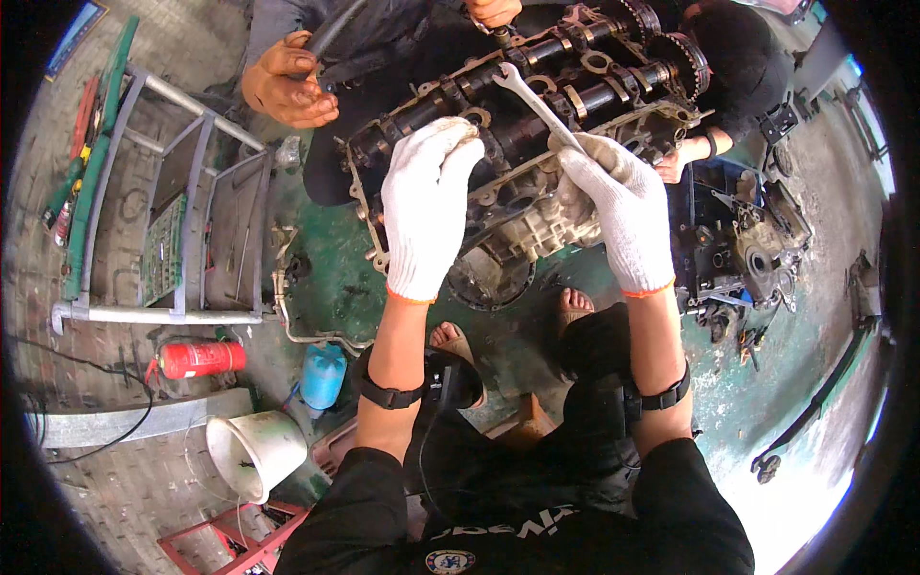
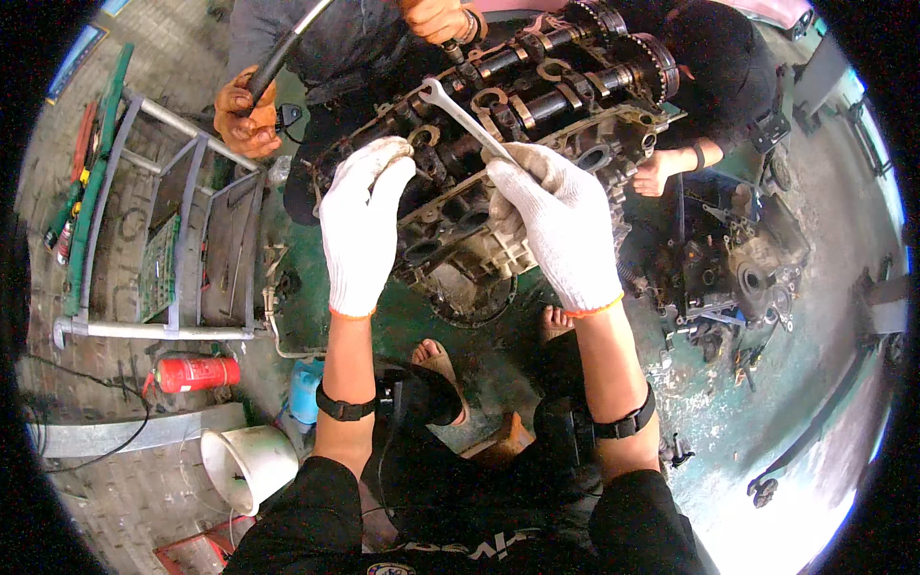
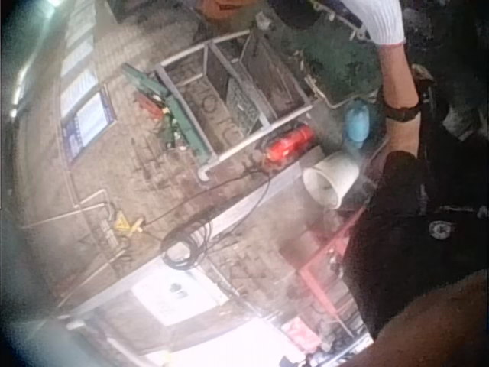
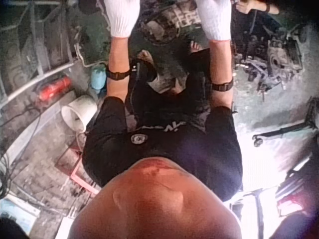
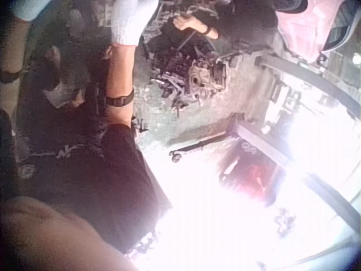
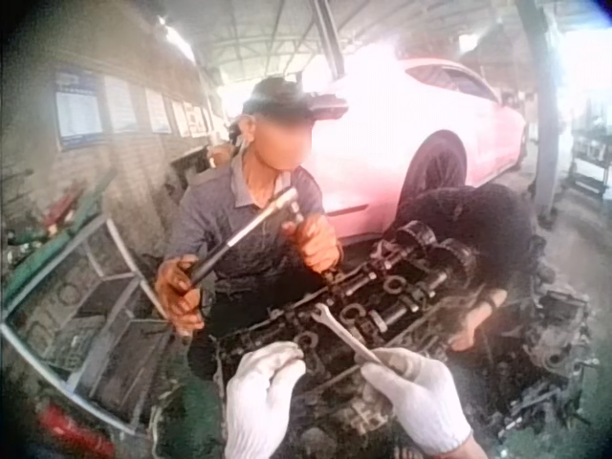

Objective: The person uses a wrench to loosen and remove bolts from a disassembled engine block while two coworkers assist with other parts. The person repeatedly repositions the wrench and removes fasteners from the engine assembly.

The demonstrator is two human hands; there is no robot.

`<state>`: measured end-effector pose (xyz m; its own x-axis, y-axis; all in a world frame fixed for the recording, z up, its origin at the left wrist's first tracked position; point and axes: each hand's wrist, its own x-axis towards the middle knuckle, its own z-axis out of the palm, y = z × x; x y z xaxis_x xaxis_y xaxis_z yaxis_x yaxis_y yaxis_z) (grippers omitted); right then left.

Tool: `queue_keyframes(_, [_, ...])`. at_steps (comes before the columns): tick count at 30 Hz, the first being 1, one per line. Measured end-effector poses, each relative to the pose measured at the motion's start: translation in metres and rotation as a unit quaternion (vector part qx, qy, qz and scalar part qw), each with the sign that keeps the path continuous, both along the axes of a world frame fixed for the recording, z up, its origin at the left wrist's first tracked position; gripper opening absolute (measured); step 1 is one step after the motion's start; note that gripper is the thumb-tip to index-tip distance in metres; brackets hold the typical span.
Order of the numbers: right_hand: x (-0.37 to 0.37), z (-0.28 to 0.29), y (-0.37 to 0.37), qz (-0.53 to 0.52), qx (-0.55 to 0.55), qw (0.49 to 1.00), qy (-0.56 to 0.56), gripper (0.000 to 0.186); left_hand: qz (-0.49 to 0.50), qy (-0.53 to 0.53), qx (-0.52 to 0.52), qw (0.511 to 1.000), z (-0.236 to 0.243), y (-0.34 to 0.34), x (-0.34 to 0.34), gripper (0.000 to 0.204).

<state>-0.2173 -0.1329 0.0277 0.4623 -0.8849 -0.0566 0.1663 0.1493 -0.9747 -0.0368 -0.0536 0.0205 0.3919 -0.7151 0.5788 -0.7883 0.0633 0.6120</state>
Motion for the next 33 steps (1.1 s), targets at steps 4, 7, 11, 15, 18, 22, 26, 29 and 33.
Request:
queue_keyframes(4, [-0.006, 0.000, -0.001, -0.003, -0.002, 1.000, 0.003, 0.025, 0.005, 0.016, -0.020, 1.000, 0.001, -0.002, -0.003, 0.020])
queue_keyframes(7, [-0.009, 0.000, -0.002, 0.004, -0.003, 1.000, -0.002, 0.025, 0.011, 0.009, -0.016, 1.000, 0.001, -0.006, -0.003, 0.020])
queue_keyframes(11, [-0.010, 0.001, -0.001, 0.003, -0.002, 1.000, -0.011, 0.026, 0.034, -0.017, -0.009, 0.999, -0.001, -0.008, 0.000, 0.018])
queue_keyframes(15, [-0.009, 0.002, 0.000, 0.006, -0.006, 1.000, -0.013, 0.027, 0.056, -0.007, 0.001, 0.998, -0.005, -0.008, -0.001, 0.020])
queue_keyframes(18, [-0.009, 0.001, 0.000, 0.008, -0.028, 1.000, -0.013, 0.028, 0.058, -0.019, 0.007, 0.998, -0.006, -0.010, -0.004, 0.020])
queue_keyframes(22, [-0.007, 0.000, 0.000, 0.019, -0.023, 0.999, 0.017, 0.028, 0.032, -0.092, 0.000, 0.995, -0.003, -0.012, -0.002, 0.017])
queue_keyframes(26, [-0.001, -0.001, 0.003, 0.022, -0.034, 0.999, 0.019, 0.029, 0.013, -0.191, 0.014, 0.981, -0.004, -0.013, -0.004, 0.017])
queue_keyframes(29, [-0.001, 0.000, 0.005, 0.028, -0.033, 0.999, 0.016, 0.029, 0.050, -0.187, 0.013, 0.981, -0.005, -0.013, -0.008, 0.017])
queue_keyframes(33, [-0.004, 0.001, 0.005, 0.038, -0.011, 0.999, 0.036, 0.027, 0.066, -0.195, 0.006, 0.979, -0.005, -0.013, -0.009, 0.017])
